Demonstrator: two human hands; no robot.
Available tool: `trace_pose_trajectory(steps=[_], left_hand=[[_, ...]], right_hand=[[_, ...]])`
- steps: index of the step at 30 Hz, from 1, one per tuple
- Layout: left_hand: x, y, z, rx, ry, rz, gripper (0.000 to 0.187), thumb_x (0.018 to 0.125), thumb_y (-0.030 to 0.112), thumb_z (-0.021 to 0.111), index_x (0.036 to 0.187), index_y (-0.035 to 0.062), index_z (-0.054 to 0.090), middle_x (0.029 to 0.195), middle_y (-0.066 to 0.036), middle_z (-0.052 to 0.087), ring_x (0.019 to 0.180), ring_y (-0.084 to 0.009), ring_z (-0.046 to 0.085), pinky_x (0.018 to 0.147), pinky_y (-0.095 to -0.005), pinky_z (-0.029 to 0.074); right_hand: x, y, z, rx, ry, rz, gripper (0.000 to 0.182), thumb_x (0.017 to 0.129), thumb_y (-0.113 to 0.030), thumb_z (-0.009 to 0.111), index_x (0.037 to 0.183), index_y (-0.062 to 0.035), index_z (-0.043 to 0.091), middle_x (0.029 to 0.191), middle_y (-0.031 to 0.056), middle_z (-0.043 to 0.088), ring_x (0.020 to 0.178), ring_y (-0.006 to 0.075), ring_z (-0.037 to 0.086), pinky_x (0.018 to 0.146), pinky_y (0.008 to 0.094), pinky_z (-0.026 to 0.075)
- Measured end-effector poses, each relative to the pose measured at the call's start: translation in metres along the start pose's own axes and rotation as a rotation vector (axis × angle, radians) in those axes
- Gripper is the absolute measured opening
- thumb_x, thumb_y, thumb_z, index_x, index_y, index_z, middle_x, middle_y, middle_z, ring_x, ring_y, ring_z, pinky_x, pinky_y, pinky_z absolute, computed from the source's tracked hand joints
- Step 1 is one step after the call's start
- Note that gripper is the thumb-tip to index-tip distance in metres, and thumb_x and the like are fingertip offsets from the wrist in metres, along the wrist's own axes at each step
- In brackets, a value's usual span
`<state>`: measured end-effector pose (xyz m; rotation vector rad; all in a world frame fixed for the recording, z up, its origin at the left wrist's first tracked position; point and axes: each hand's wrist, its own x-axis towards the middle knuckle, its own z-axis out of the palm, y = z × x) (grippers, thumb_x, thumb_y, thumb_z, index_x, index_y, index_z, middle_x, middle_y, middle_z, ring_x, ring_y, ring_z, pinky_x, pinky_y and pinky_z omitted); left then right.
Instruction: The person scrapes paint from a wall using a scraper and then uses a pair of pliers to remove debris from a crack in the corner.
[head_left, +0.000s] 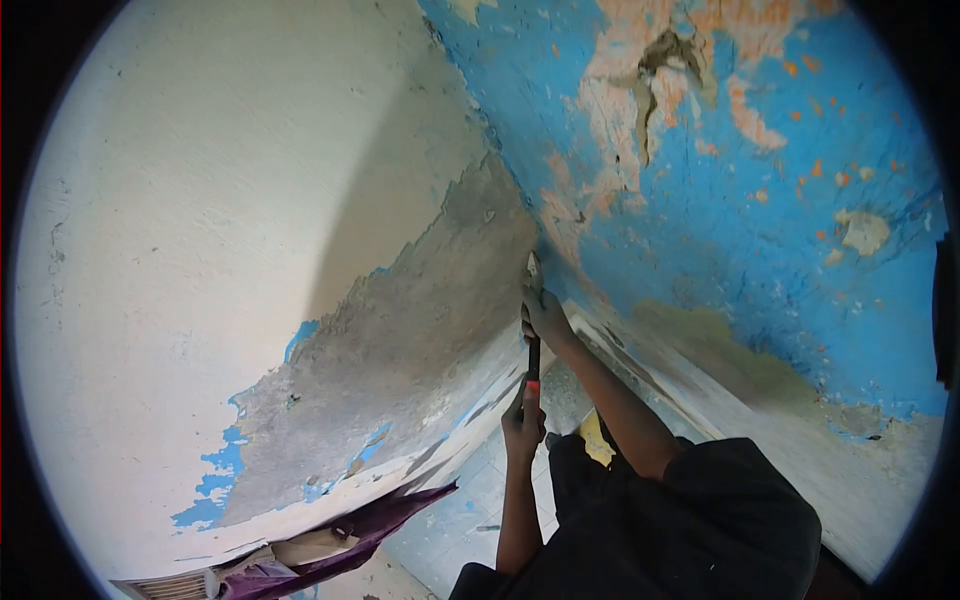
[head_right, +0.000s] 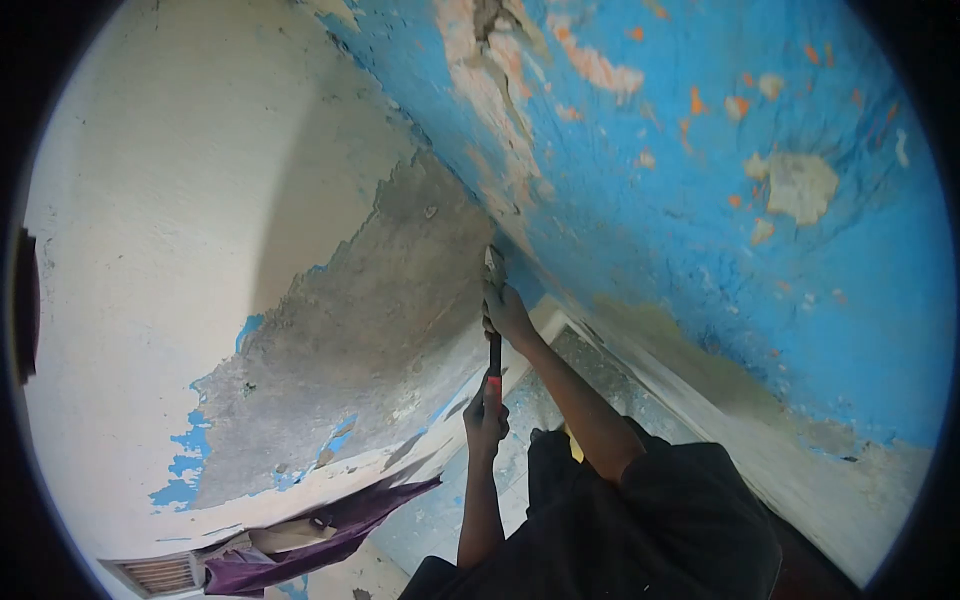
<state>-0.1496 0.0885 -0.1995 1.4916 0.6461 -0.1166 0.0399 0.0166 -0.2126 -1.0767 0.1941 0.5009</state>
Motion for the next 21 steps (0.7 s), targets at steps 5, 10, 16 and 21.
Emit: trace_pose_trajectory(steps=[5,10,16,21], left_hand=[[0.000,0.009,-0.010,0.090,0.001,-0.007,0.049,0.096,0.050,0.052,0.109,0.0045,0.064,0.054,0.003,0.045,0.040,-0.0054,0.041,0.037,-0.0231,0.030],[-0.011,0.004,-0.014,0.083,0.029,-0.026,0.050,0.097,0.049,0.051,0.119,0.0052,0.062,0.055,0.003,0.045,0.040,-0.0052,0.039,0.037,-0.0225,0.029],[-0.002,-0.004,-0.011,0.121,0.029,0.022,0.050,0.096,0.050,0.052,0.122,0.0078,0.062,0.055,0.004,0.046,0.041,-0.0051,0.042,0.037,-0.0225,0.031],[-0.009,0.020,0.003,0.037,-0.064,-0.039,0.053,0.098,0.045,0.050,0.136,0.0076,0.052,0.057,0.002,0.044,0.041,-0.0061,0.039,0.039,-0.0229,0.031]], right_hand=[[0.001,-0.010,-0.001,0.019,-0.040,0.061,0.034,0.100,-0.036,0.049,0.080,-0.0103,0.040,0.056,-0.0008,0.040,0.038,0.0147,0.041,0.041,0.0358,0.042],[-0.008,0.009,0.010,0.006,-0.031,0.001,0.035,0.099,-0.035,0.052,0.076,-0.0110,0.040,0.055,-0.0008,0.039,0.040,0.0144,0.044,0.042,0.0354,0.042],[-0.008,0.007,0.004,-0.002,-0.004,0.026,0.038,0.099,-0.039,0.051,0.074,-0.0117,0.041,0.053,-0.0018,0.037,0.040,0.0141,0.043,0.041,0.0342,0.040],[0.000,0.002,0.002,-0.021,0.051,0.040,0.041,0.098,-0.043,0.051,0.072,-0.0120,0.044,0.054,-0.0022,0.037,0.040,0.0129,0.043,0.041,0.0322,0.039]])
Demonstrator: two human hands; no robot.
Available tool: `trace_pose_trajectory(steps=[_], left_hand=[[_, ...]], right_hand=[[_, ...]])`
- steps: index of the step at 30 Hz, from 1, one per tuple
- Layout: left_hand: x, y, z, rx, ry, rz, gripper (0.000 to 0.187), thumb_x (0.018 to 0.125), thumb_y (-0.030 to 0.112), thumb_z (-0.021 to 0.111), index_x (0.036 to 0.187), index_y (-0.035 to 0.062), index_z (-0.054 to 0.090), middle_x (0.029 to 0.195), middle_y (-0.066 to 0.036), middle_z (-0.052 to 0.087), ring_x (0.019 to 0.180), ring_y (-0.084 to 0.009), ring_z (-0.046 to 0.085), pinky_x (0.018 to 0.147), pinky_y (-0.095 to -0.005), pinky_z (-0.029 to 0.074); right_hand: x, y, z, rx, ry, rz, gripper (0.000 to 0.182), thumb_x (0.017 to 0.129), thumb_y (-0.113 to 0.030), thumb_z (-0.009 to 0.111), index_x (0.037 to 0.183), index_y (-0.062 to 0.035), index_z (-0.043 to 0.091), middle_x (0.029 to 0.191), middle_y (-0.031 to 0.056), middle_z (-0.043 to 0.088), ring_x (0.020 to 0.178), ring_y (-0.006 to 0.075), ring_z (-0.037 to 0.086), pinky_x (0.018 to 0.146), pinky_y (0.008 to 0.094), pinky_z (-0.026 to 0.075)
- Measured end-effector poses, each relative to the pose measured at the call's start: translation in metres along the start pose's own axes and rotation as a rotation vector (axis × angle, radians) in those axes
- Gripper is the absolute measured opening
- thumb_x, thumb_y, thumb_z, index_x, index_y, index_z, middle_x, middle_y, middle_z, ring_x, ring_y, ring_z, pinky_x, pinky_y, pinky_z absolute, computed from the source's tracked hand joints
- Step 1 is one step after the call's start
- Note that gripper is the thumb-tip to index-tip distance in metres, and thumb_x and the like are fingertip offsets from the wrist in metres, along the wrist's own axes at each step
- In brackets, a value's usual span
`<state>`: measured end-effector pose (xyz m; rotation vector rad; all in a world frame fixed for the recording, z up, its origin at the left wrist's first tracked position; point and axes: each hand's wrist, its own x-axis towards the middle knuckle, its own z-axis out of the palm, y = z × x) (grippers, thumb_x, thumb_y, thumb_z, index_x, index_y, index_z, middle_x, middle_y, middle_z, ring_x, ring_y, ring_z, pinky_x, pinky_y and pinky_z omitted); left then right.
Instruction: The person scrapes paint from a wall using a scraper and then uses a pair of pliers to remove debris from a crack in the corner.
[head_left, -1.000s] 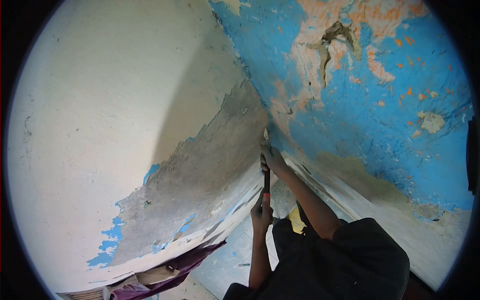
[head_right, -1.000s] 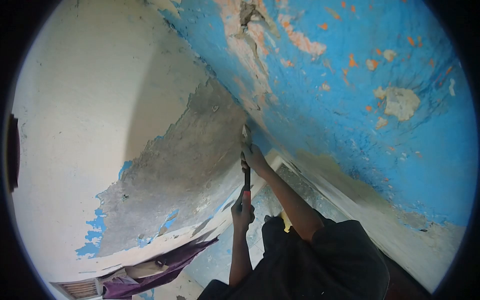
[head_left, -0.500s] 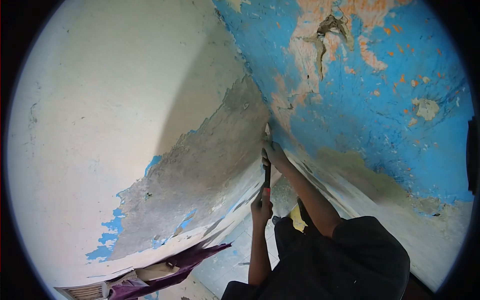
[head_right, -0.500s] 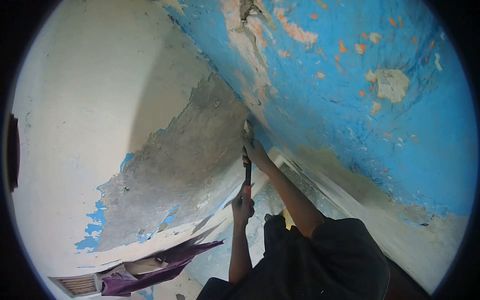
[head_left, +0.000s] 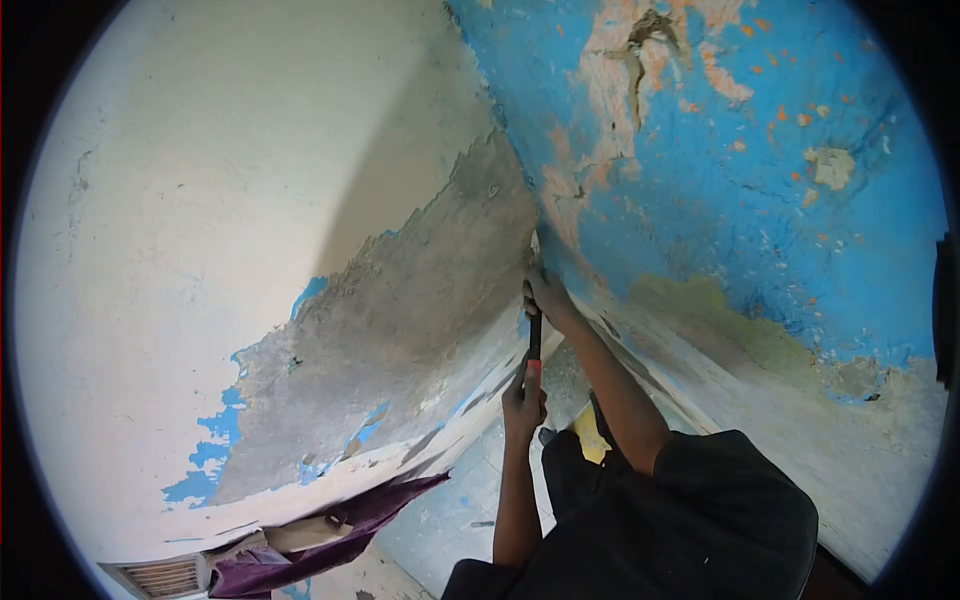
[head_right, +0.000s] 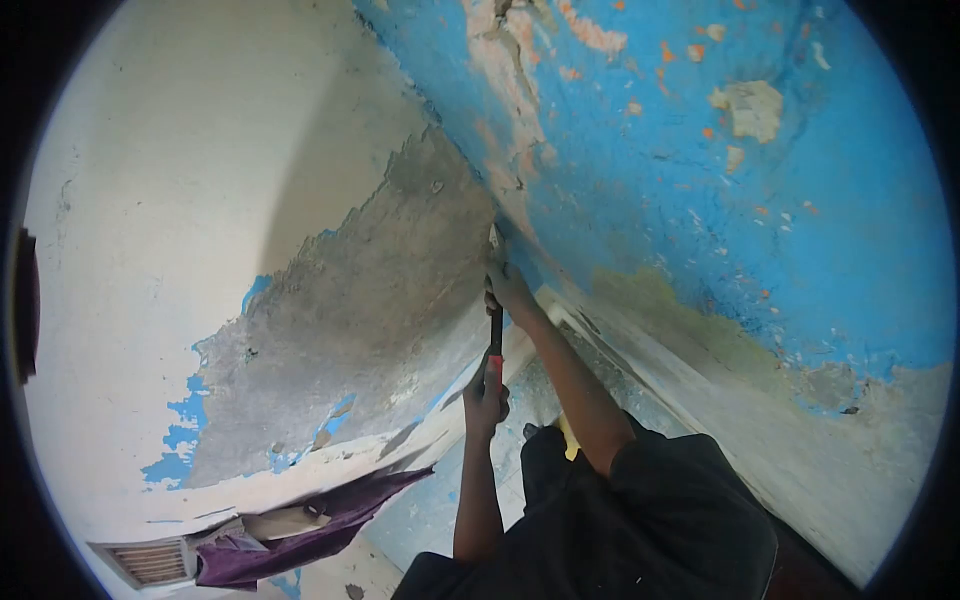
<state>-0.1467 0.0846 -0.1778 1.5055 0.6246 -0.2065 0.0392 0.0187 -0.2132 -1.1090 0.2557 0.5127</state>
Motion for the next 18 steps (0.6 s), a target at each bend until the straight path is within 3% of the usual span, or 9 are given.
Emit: trace_pose_trajectory(steps=[2,8,11,18], left_hand=[[-0.012,-0.005,-0.002,-0.056,-0.027,-0.031,0.052,0.099,0.043,0.050,0.136,0.0064,0.051,0.059,0.002,0.044,0.042,-0.0064,0.039,0.039,-0.0228,0.032],[-0.044,0.005,-0.018,-0.215,-0.071,0.028,0.047,0.100,0.034,0.049,0.135,0.0033,0.047,0.071,0.000,0.050,0.052,-0.0059,0.044,0.044,-0.0213,0.034],[-0.056,0.023,-0.013,-0.239,-0.103,0.010,0.047,0.101,0.033,0.047,0.137,0.0034,0.045,0.071,0.000,0.049,0.050,-0.0057,0.042,0.044,-0.0214,0.034],[-0.065,0.058,-0.007,-0.251,-0.192,-0.018,0.048,0.103,0.032,0.042,0.145,0.0092,0.037,0.068,-0.001,0.048,0.044,-0.0061,0.036,0.038,-0.0204,0.028]], right_hand=[[0.003,0.014,-0.007,0.050,-0.074,-0.067,0.041,0.097,-0.048,0.051,0.077,-0.0126,0.045,0.058,-0.0023,0.040,0.040,0.0115,0.043,0.041,0.0297,0.040],[-0.054,0.035,0.027,0.357,0.016,0.045,0.046,0.093,-0.059,0.050,0.102,-0.0142,0.049,0.071,-0.0027,0.047,0.043,0.0094,0.041,0.038,0.0256,0.034],[-0.083,0.033,0.027,0.502,-0.078,0.070,0.046,0.094,-0.058,0.048,0.109,-0.0151,0.049,0.071,-0.0029,0.047,0.042,0.0088,0.039,0.036,0.0254,0.030],[-0.084,-0.007,0.025,0.593,-0.153,0.100,0.037,0.096,-0.053,0.048,0.103,-0.0166,0.049,0.061,-0.0051,0.036,0.040,0.0072,0.032,0.034,0.0226,0.025]])
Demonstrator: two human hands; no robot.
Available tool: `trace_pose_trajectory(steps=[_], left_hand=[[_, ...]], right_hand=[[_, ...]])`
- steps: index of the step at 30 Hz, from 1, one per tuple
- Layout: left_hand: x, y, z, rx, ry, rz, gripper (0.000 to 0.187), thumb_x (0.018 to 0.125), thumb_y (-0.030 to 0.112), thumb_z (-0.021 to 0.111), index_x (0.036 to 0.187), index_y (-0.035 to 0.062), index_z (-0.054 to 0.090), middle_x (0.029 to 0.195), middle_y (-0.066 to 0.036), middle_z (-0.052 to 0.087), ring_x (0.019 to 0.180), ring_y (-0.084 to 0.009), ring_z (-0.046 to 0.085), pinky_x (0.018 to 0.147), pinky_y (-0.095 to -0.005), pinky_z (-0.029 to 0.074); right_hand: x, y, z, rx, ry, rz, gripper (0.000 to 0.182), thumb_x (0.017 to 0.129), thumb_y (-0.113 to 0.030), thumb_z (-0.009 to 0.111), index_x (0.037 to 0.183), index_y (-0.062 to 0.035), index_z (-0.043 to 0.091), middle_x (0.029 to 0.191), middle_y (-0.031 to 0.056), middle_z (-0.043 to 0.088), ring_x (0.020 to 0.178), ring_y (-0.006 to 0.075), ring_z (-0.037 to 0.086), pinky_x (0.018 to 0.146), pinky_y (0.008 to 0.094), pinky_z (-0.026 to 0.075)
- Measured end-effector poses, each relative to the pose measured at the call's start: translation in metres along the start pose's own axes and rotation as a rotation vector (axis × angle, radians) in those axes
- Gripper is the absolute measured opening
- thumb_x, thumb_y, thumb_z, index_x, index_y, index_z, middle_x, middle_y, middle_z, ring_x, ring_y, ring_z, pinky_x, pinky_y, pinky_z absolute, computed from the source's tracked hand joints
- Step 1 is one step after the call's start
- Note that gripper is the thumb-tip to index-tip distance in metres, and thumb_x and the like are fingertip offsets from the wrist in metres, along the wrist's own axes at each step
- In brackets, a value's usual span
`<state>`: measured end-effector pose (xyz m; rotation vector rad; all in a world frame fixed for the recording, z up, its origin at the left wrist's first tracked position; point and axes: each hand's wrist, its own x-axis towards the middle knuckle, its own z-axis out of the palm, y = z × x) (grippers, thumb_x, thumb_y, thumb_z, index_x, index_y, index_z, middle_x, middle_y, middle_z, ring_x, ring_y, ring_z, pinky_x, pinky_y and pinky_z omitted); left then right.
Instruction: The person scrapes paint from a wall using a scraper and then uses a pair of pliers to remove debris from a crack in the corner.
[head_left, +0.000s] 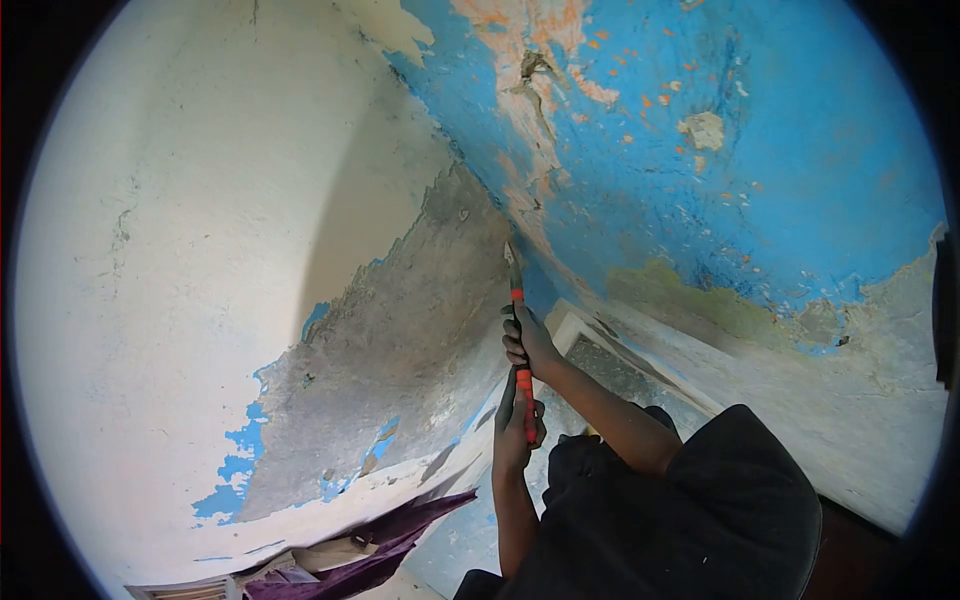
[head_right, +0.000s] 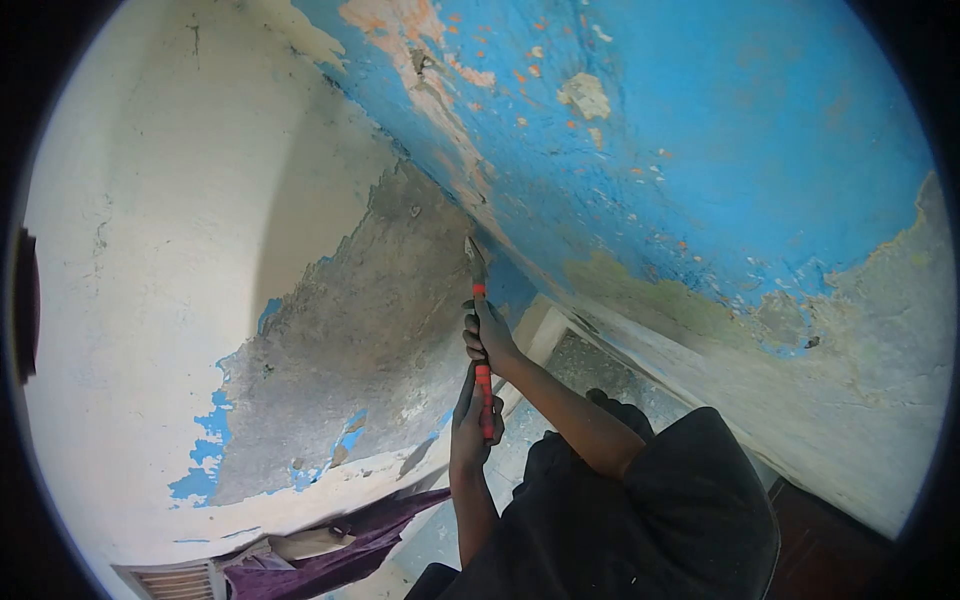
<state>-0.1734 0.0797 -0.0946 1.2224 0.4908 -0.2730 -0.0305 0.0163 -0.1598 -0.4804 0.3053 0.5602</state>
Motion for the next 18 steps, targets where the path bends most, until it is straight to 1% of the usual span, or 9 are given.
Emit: trace_pose_trajectory(steps=[2,5,8,11,14,15,16,17,18], left_hand=[[0.000,0.007,0.003,0.018,0.005,-0.014,0.049,0.103,0.032,0.043,0.146,0.0108,0.036,0.066,-0.001,0.047,0.043,-0.0062,0.035,0.037,-0.0207,0.027],[-0.005,0.014,0.001,-0.052,0.020,-0.034,0.047,0.101,0.034,0.046,0.140,0.0079,0.042,0.066,0.000,0.047,0.044,-0.0061,0.036,0.037,-0.0213,0.026],[-0.003,0.024,0.004,-0.023,0.062,-0.081,0.047,0.101,0.035,0.047,0.140,0.0087,0.043,0.064,0.001,0.044,0.043,-0.0062,0.035,0.037,-0.0214,0.025],[-0.002,0.029,0.002,-0.015,0.068,-0.085,0.048,0.100,0.035,0.048,0.141,0.0100,0.043,0.062,0.001,0.043,0.043,-0.0062,0.035,0.036,-0.0217,0.025],[-0.019,0.042,-0.008,-0.093,0.030,-0.108,0.050,0.100,0.035,0.048,0.144,0.0108,0.041,0.061,0.001,0.042,0.043,-0.0062,0.034,0.036,-0.0220,0.025],[-0.011,0.046,-0.007,-0.045,0.022,-0.106,0.051,0.100,0.035,0.048,0.144,0.0111,0.041,0.060,0.001,0.041,0.043,-0.0062,0.034,0.036,-0.0219,0.025],[-0.001,0.049,-0.005,-0.002,0.023,-0.110,0.051,0.100,0.034,0.048,0.145,0.0114,0.040,0.060,0.002,0.041,0.042,-0.0062,0.034,0.036,-0.0218,0.025],[0.004,0.048,-0.005,0.035,0.030,-0.117,0.052,0.100,0.034,0.048,0.146,0.0118,0.040,0.060,0.002,0.041,0.042,-0.0062,0.034,0.036,-0.0217,0.025],[0.007,0.047,-0.005,0.048,0.015,-0.084,0.051,0.100,0.035,0.049,0.145,0.0117,0.041,0.060,0.002,0.040,0.042,-0.0061,0.034,0.036,-0.0213,0.025]], right_hand=[[0.000,-0.001,0.003,0.011,0.019,0.014,0.036,0.097,-0.052,0.048,0.101,-0.0166,0.049,0.060,-0.0052,0.035,0.040,0.0074,0.032,0.034,0.0233,0.025],[-0.002,0.004,0.013,0.028,0.056,0.015,0.033,0.097,-0.050,0.048,0.099,-0.0169,0.049,0.059,-0.0052,0.035,0.040,0.0077,0.031,0.033,0.0242,0.024],[0.002,-0.002,0.017,0.060,0.108,0.003,0.032,0.097,-0.050,0.049,0.097,-0.0174,0.048,0.058,-0.0051,0.034,0.040,0.0080,0.030,0.034,0.0250,0.024],[0.005,0.004,0.020,0.045,0.170,-0.003,0.032,0.097,-0.049,0.049,0.095,-0.0180,0.047,0.057,-0.0050,0.033,0.040,0.0084,0.030,0.034,0.0253,0.024],[-0.001,0.012,0.030,0.025,0.214,0.012,0.031,0.097,-0.049,0.049,0.094,-0.0181,0.046,0.058,-0.0049,0.033,0.040,0.0088,0.030,0.035,0.0257,0.024],[-0.001,0.014,0.035,0.028,0.220,0.022,0.031,0.097,-0.049,0.049,0.094,-0.0181,0.046,0.058,-0.0049,0.033,0.040,0.0089,0.030,0.035,0.0260,0.024],[0.009,0.008,0.033,0.047,0.300,0.015,0.031,0.097,-0.049,0.049,0.093,-0.0180,0.046,0.058,-0.0051,0.033,0.040,0.0088,0.030,0.035,0.0261,0.024],[0.013,0.008,0.028,0.056,0.274,0.001,0.032,0.097,-0.049,0.049,0.093,-0.0180,0.046,0.058,-0.0051,0.033,0.040,0.0089,0.030,0.035,0.0261,0.024],[0.015,0.005,0.025,0.065,0.244,-0.018,0.032,0.097,-0.050,0.050,0.093,-0.0179,0.046,0.058,-0.0052,0.033,0.040,0.0090,0.030,0.035,0.0261,0.024]])
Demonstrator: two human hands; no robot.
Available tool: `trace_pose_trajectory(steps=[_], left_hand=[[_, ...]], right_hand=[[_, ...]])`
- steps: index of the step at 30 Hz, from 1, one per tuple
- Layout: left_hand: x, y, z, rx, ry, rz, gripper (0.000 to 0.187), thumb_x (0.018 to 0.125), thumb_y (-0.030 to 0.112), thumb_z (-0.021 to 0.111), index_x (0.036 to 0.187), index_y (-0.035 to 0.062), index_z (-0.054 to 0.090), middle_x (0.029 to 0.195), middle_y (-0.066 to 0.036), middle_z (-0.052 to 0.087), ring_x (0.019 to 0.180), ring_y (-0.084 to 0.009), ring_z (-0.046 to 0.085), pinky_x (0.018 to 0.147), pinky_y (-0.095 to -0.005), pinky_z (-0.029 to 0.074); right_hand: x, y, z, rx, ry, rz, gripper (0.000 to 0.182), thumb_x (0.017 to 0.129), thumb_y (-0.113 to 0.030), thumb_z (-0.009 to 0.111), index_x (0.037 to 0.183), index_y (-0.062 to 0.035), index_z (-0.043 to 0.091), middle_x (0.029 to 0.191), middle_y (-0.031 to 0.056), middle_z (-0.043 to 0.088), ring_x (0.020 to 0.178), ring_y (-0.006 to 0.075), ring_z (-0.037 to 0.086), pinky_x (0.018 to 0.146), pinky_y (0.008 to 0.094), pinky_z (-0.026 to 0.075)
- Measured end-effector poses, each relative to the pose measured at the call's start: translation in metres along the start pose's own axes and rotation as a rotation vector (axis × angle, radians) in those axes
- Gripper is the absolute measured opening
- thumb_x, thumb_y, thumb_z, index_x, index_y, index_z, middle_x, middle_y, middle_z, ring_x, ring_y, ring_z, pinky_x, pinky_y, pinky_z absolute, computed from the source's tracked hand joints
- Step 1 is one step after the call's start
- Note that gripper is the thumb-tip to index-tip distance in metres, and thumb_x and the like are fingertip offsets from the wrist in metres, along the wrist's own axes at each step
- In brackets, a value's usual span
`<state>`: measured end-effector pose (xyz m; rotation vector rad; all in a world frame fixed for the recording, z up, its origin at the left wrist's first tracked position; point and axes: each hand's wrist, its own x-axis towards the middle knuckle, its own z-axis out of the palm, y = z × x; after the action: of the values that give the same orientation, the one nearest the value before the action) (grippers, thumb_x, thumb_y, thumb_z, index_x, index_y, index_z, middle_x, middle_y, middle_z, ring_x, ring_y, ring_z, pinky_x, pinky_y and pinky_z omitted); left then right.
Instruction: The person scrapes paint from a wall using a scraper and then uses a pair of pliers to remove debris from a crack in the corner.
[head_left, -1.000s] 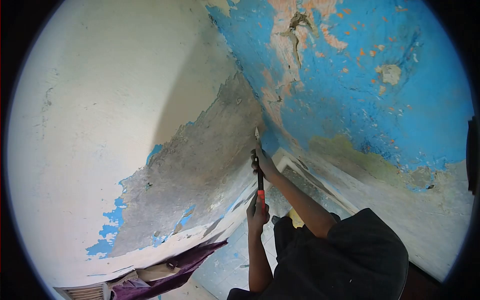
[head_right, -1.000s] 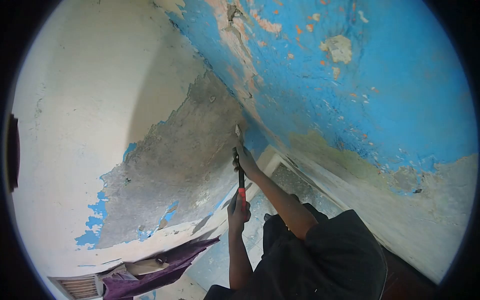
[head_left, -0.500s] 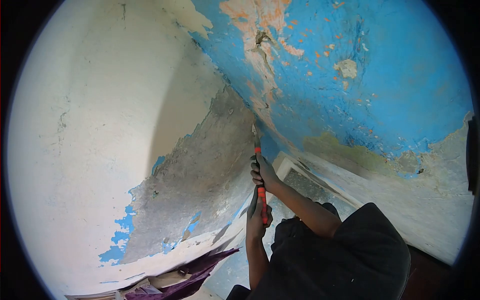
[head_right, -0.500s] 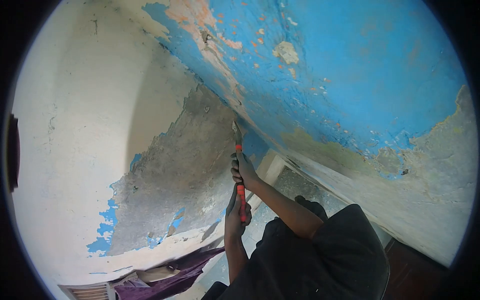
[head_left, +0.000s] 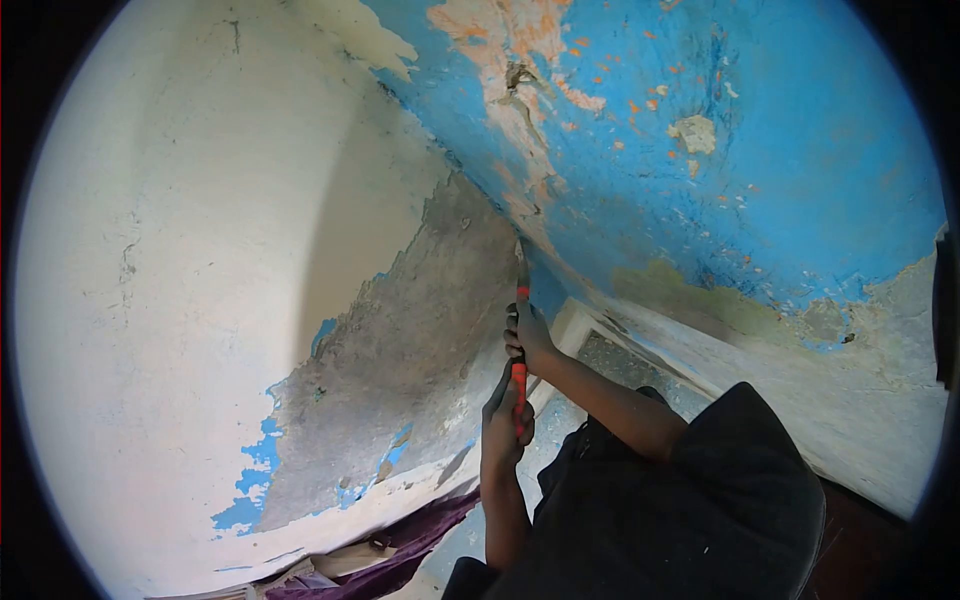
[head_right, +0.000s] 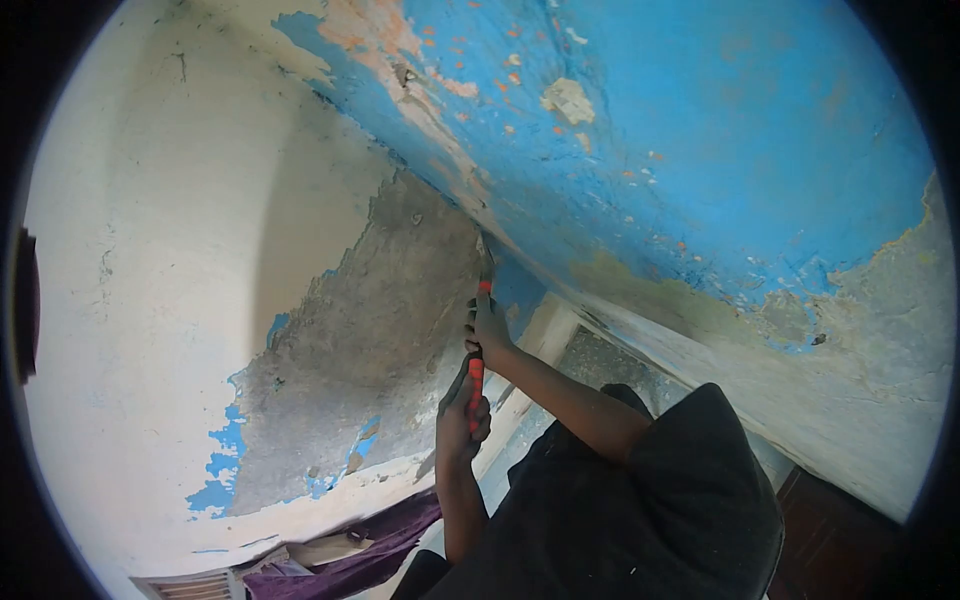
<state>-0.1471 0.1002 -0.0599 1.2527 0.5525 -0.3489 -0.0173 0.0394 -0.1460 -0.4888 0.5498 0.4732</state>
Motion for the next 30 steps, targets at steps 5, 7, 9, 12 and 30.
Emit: trace_pose_trajectory(steps=[5,7,9,12,30], left_hand=[[-0.007,0.004,-0.001,-0.022,0.029,0.003,0.050,0.100,0.034,0.049,0.144,0.0108,0.042,0.061,0.002,0.041,0.043,-0.0057,0.034,0.037,-0.0212,0.025],[-0.007,-0.002,0.001,-0.044,0.032,-0.008,0.050,0.100,0.033,0.049,0.143,0.0103,0.043,0.061,0.002,0.041,0.043,-0.0057,0.034,0.037,-0.0210,0.025],[-0.002,-0.004,0.004,-0.074,0.014,0.002,0.049,0.100,0.033,0.049,0.143,0.0099,0.043,0.061,0.002,0.041,0.043,-0.0057,0.034,0.037,-0.0208,0.025],[-0.017,0.004,0.011,-0.049,0.040,0.005,0.045,0.100,0.033,0.050,0.138,0.0093,0.046,0.061,0.002,0.040,0.043,-0.0057,0.034,0.036,-0.0201,0.026],[-0.013,-0.017,0.018,-0.146,0.015,0.013,0.044,0.101,0.033,0.047,0.139,0.0107,0.043,0.061,0.001,0.039,0.042,-0.0061,0.032,0.035,-0.0204,0.024]], right_hand=[[-0.003,0.001,0.010,-0.028,-0.006,-0.001,0.035,0.095,-0.053,0.051,0.093,-0.0178,0.047,0.059,-0.0052,0.034,0.040,0.0097,0.030,0.035,0.0263,0.025],[0.008,-0.008,0.000,-0.038,0.017,-0.037,0.036,0.095,-0.053,0.051,0.093,-0.0175,0.047,0.059,-0.0050,0.034,0.039,0.0101,0.030,0.035,0.0265,0.025],[0.002,0.000,0.000,-0.065,0.032,-0.014,0.036,0.095,-0.053,0.051,0.093,-0.0175,0.047,0.059,-0.0050,0.034,0.040,0.0100,0.030,0.035,0.0267,0.025],[-0.005,-0.005,0.006,-0.090,0.046,0.036,0.036,0.095,-0.053,0.051,0.093,-0.0174,0.047,0.058,-0.0051,0.033,0.040,0.0097,0.031,0.036,0.0269,0.025],[-0.011,-0.024,0.001,-0.173,-0.027,0.017,0.041,0.093,-0.058,0.052,0.096,-0.0172,0.047,0.057,-0.0057,0.032,0.041,0.0081,0.031,0.037,0.0260,0.026]])
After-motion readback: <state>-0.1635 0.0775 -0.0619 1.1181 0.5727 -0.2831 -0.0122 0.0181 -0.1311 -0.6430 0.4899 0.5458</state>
